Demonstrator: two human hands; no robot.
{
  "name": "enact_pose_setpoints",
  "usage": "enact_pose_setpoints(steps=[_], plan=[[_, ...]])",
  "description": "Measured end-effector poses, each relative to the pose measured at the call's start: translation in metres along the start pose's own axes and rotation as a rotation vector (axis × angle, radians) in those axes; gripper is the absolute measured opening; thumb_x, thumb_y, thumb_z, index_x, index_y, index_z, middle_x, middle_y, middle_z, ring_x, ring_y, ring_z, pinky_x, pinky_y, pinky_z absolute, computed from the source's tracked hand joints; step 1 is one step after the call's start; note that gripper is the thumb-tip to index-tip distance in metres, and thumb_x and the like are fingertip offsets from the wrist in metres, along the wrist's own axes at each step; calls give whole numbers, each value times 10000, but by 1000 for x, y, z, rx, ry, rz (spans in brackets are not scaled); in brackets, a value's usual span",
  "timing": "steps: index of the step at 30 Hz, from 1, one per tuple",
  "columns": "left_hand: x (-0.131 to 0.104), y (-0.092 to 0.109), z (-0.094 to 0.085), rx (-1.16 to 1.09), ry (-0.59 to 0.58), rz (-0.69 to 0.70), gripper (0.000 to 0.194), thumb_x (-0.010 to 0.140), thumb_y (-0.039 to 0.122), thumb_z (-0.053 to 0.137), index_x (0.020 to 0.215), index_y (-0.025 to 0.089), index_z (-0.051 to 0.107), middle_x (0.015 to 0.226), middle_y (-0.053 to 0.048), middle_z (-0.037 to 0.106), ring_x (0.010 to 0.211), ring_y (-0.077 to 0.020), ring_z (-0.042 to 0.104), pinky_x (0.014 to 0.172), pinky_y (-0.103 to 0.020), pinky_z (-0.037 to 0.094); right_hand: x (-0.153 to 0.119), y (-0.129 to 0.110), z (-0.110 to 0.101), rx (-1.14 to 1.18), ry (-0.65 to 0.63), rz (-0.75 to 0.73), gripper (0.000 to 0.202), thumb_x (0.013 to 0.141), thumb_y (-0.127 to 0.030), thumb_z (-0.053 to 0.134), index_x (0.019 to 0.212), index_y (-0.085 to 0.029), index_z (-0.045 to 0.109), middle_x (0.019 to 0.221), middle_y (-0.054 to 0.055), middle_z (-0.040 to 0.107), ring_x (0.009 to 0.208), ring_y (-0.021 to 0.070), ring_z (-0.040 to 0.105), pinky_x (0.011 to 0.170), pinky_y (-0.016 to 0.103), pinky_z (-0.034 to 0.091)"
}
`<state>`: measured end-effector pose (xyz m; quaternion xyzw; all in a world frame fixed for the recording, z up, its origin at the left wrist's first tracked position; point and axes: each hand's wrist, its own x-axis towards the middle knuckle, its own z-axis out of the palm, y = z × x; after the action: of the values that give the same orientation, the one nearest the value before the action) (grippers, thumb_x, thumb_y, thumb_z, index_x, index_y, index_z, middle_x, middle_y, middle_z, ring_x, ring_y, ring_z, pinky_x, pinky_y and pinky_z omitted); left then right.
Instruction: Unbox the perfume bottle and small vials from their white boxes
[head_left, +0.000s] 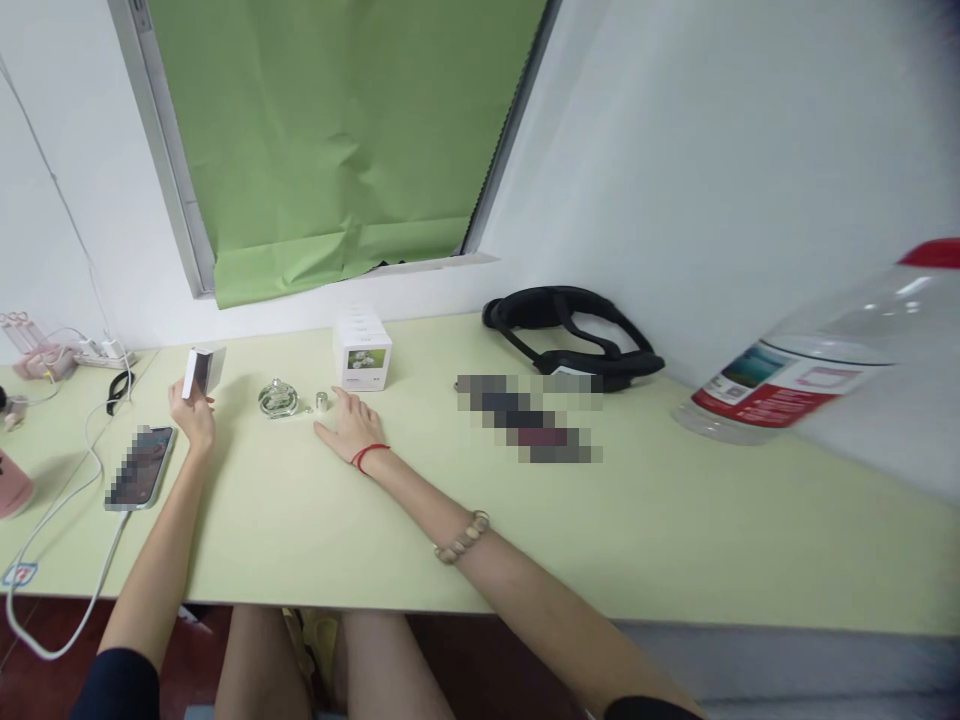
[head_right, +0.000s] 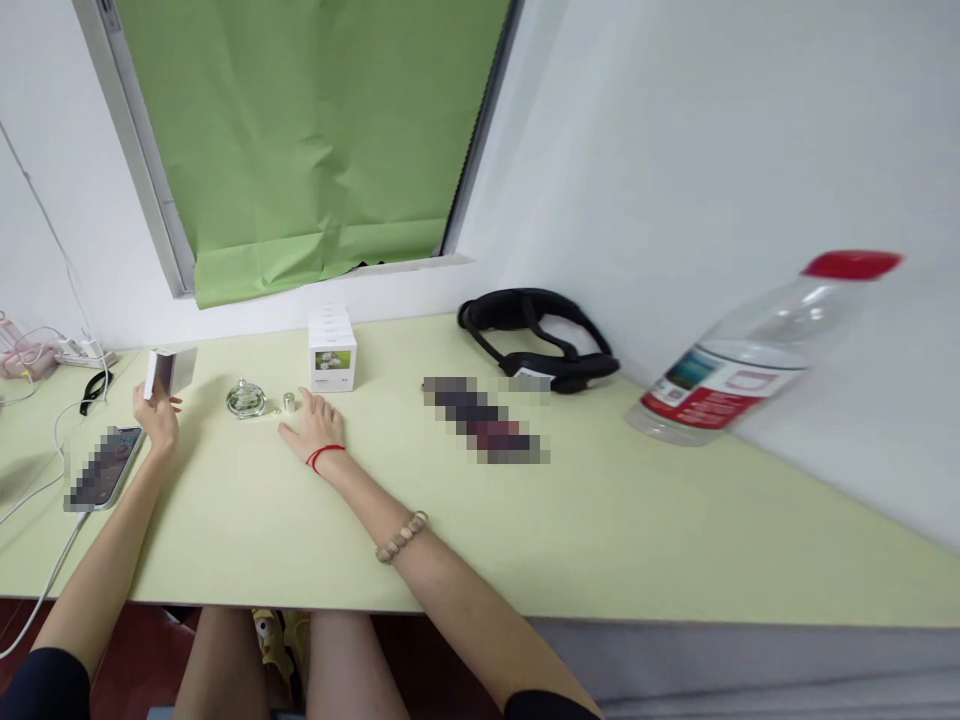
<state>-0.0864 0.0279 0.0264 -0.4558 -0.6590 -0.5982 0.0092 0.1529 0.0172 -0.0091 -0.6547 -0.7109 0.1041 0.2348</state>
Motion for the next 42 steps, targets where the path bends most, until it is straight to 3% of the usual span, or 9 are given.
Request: enact_pose_setpoints(steps=[6, 10, 14, 16, 24, 28, 33, 38, 42], plan=[[-14, 35, 2, -263, 87, 119, 375, 923, 464, 315, 1029, 142, 474, 898, -53, 541, 587, -86, 584, 440, -184, 436, -6, -8, -10, 191, 293, -187, 489, 844, -314, 444, 1304, -154, 402, 1240, 130, 497, 1138, 226, 471, 955, 348, 354], [-25, 47, -4, -126, 154, 545, 354, 931, 446, 339, 910, 155, 539, 885, -86, 561, 785, -137, 581, 581, -221, 484, -17, -18, -18, 213, 455, -332, 497, 849, -317, 428, 1311, -140, 376, 1271, 159, 449, 1178, 241, 428, 958, 379, 361], [-41, 53, -4, -41, -65, 1115, 281, 936, 323, 352, 931, 175, 591, 827, -75, 583, 759, -127, 596, 637, -214, 493, -25, -24, -29, 133, 450, -384, 561, 786, -445, 520, 1249, -143, 427, 1344, 186, 394, 1285, 293, 342, 989, 449, 331], [-50, 56, -1, -72, -146, 1267, 216, 918, 259, 392, 1007, 183, 573, 859, -73, 595, 776, -123, 608, 629, -198, 492, -27, -24, -31, 124, 398, -410, 569, 756, -471, 548, 1219, -156, 452, 1308, 178, 451, 1267, 301, 378, 989, 468, 331], [-68, 57, 13, -206, -323, 1032, 420, 865, 384, 517, 1203, 182, 371, 1020, -100, 549, 923, -164, 584, 639, -240, 519, -23, -13, -21, 427, 432, -399, 323, 901, -248, 223, 1119, -172, 449, 1025, 115, 616, 963, 169, 596, 879, 320, 456], [-73, 50, 18, -253, -459, 842, 649, 785, 480, 605, 1265, 193, 278, 1079, -95, 521, 701, -93, 567, 495, -183, 451, -15, -13, -19, 650, 631, -345, 244, 921, -260, 217, 1089, -187, 379, 1003, 119, 572, 939, 163, 592, 782, 295, 492], [-84, 45, 21, 33, -622, 698, 658, 763, 633, 545, 1156, 140, 358, 771, -23, 581, 550, -125, 567, 453, -220, 422, -10, -13, -22, 721, 838, -584, 153, 921, -198, 305, 890, -223, 453, 940, 66, 546, 885, 155, 582, 734, 290, 499], [-75, 45, 19, 137, -527, 838, 523, 863, 616, 372, 1056, 135, 442, 688, -33, 592, 539, -151, 594, 457, -236, 411, -11, -9, -29, 486, 806, -690, 272, 891, -131, 352, 821, -228, 597, 1089, 62, 543, 842, 128, 602, 667, 245, 508], [-62, 42, 16, 108, -449, 1032, 479, 890, 565, 341, 1049, 131, 470, 709, -57, 613, 587, -166, 621, 474, -241, 430, -11, -8, -34, 422, 779, -670, 152, 862, -270, 496, 919, -229, 630, 1125, 75, 549, 901, 154, 609, 685, 252, 535]])
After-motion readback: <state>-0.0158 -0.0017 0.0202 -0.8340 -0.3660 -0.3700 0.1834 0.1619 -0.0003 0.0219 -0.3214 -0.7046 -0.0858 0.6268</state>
